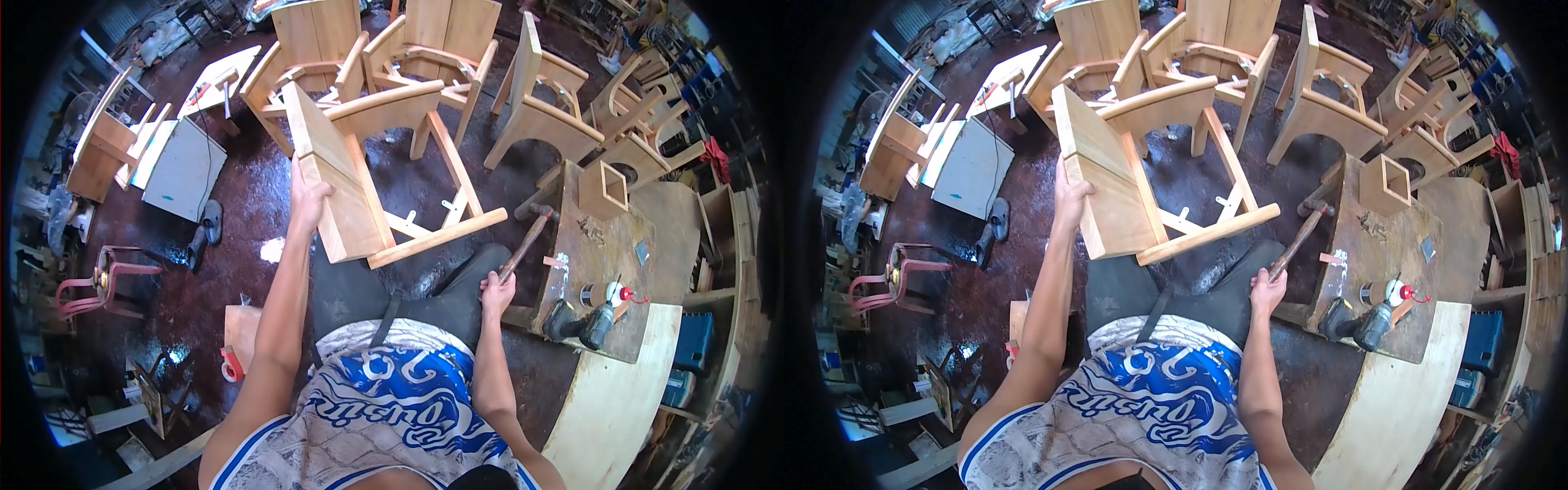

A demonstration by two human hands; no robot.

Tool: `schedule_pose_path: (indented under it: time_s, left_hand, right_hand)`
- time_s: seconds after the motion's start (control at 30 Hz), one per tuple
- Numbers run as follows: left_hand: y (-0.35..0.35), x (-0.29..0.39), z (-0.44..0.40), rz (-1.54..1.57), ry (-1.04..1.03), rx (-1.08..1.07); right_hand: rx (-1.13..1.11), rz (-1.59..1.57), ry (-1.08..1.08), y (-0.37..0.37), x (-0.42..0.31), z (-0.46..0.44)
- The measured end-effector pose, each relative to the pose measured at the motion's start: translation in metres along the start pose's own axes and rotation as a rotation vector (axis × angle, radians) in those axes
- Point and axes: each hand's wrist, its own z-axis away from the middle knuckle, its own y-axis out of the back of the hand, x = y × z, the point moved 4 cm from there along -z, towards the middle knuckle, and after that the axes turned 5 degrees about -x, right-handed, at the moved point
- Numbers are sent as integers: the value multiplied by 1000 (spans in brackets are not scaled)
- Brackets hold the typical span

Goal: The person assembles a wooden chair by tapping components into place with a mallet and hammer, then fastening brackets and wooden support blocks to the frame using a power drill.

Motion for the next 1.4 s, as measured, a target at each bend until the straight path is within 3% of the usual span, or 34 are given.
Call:
schedule_pose_path:
  time_s: [0.17, 0.23, 0.3, 0.37, 0.43, 0.47, 0.5, 0.57, 0.7, 0.83, 1.0, 1.13, 1.4]
  left_hand:
    - [-17, 0, 64, 9, -23, -6]
    - [-23, 1, 88, 23, -40, 42]
    - [-29, 4, 110, -25, 21, 53]
    - [-30, 3, 124, -77, -7, 60]
    - [-30, 2, 128, -39, 12, 67]
    - [-29, 0, 127, -59, 4, 65]
    - [-29, 1, 124, -82, -11, 64]
    - [-30, 6, 117, -64, -16, 74]
    - [-26, 6, 94, -169, -62, 61]
    - [-26, 10, 75, -153, -5, 59]
    - [-23, 8, 17, -256, -124, -136]
    - [-6, 4, -28, -161, -49, -222]
    - [28, -12, -2, -265, -36, -209]
  right_hand:
    - [137, 309, 205, 8, -23, 32]
    - [210, 529, 407, 11, -34, 34]
    - [121, 531, 302, 11, -39, 19]
    - [109, 518, 520, -1, -55, -4]
    - [46, 512, 565, -9, -58, -38]
    - [-77, 420, 264, -8, -53, -55]
    - [-148, 517, 212, -11, -52, -82]
    - [-172, 463, 300, -11, -33, -105]
    - [-246, 499, 172, -15, -50, -102]
    - [-205, 564, 267, -18, -50, -101]
    - [-153, 601, 259, -15, -48, -79]
    - [-75, 518, 184, -25, -39, -46]
    - [-27, 636, 136, -35, -24, 8]
